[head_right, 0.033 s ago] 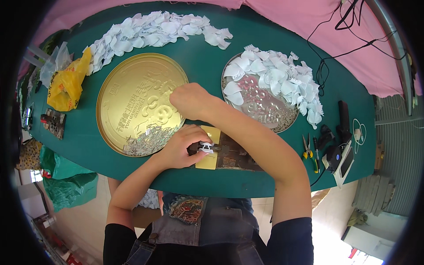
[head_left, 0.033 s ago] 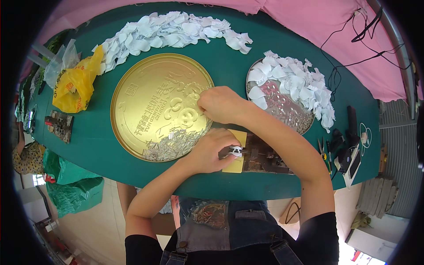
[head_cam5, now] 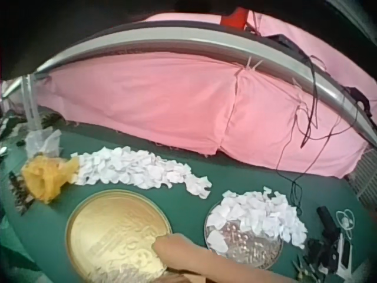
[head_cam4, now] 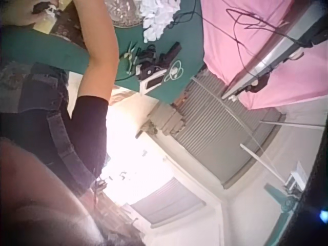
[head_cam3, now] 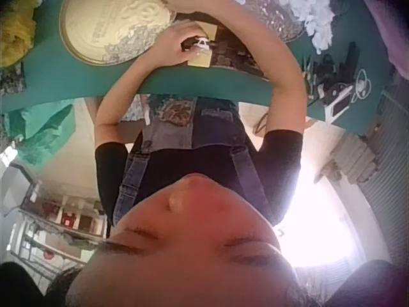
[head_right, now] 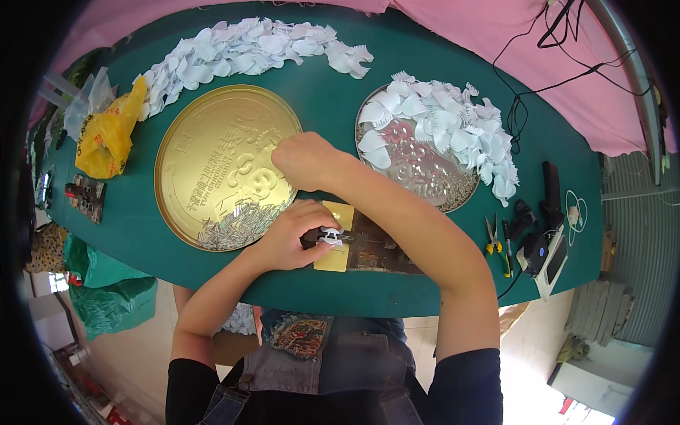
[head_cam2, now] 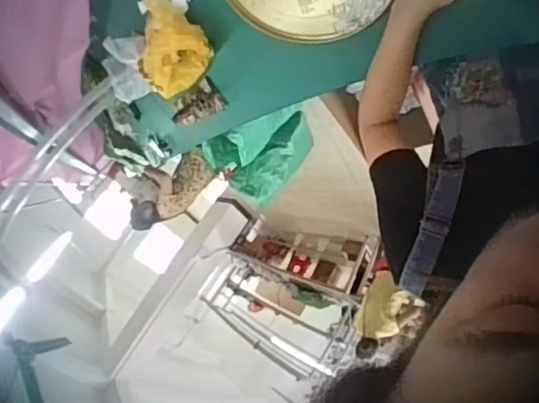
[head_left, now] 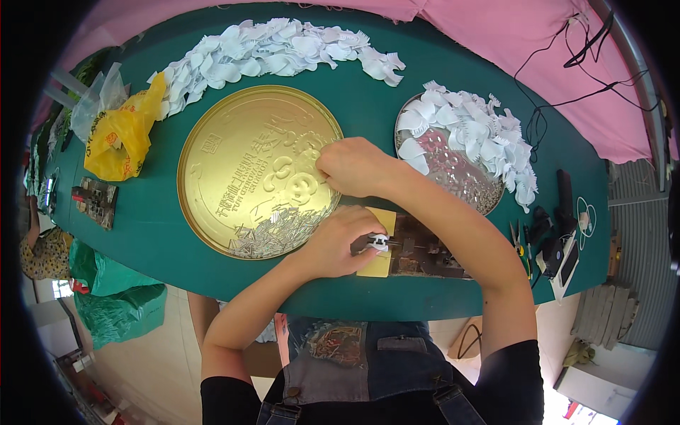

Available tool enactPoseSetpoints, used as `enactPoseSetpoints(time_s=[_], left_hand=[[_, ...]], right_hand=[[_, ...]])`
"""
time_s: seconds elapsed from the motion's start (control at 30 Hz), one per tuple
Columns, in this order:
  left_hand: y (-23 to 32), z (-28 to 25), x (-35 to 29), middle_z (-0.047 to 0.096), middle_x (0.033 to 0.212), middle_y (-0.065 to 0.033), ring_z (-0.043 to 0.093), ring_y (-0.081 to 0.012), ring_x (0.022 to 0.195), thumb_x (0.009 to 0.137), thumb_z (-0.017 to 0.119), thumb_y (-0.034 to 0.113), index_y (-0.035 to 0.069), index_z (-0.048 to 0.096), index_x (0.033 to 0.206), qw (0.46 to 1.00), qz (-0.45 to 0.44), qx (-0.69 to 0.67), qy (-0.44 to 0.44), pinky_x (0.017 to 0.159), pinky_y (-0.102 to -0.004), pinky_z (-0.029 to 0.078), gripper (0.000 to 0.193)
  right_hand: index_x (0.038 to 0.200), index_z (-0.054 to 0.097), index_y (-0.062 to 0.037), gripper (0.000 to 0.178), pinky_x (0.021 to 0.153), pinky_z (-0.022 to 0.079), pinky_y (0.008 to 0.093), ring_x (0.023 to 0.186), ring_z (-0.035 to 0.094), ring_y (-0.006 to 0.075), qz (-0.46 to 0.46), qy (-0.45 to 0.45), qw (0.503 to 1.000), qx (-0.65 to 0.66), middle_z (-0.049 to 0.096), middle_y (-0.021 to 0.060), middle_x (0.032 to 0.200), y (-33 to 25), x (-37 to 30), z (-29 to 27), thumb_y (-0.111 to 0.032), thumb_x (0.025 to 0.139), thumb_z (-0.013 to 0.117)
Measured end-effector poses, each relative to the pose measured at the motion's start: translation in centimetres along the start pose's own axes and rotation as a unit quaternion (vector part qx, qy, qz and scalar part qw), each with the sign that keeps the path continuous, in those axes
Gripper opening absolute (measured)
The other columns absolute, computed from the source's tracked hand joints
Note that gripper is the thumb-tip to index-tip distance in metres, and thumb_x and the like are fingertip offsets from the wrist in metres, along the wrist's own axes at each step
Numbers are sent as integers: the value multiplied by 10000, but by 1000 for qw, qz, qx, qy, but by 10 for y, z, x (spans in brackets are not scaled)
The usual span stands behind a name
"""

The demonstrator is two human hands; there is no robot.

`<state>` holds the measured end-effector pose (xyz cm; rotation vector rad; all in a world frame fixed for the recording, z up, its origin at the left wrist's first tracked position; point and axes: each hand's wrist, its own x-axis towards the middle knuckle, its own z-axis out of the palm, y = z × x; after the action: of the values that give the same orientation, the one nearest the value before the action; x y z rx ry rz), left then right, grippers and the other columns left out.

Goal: The person picks up a white plastic piece and a metal pin, places them into a metal jig, and presses a lever to join them. They repeat this process several times, occasionally dropping the finished items into a box.

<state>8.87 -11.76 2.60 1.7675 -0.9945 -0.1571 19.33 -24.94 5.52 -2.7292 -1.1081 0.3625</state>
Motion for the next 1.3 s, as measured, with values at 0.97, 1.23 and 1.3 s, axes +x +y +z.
enactPoseSetpoints(time_s=[0.97,1.23,1.3], left_hand=[[-1,-2,0,631,1002,-78,590,-285,966,743,737,110,75,647,996,999,-11,6,-31,858,-386,440,271],[-3,-1,1,625,1007,-79,589,-285,978,762,734,116,76,646,1005,1000,0,-3,-21,875,-388,435,261],[-2,-2,1,624,1009,-80,588,-288,981,766,732,118,77,647,1008,1000,-1,0,-28,877,-389,435,260]], right_hand=[[733,719,-42,100,680,537,453,769,672,357,23,131,983,125,674,144,751,4,-26,-14,-119,677,689],[723,703,-26,95,664,548,420,756,674,342,-60,75,992,-83,673,139,793,-6,3,5,-103,693,657],[713,708,-16,100,638,547,431,727,679,349,-55,55,995,-68,675,161,754,-7,8,-2,-102,679,667]])
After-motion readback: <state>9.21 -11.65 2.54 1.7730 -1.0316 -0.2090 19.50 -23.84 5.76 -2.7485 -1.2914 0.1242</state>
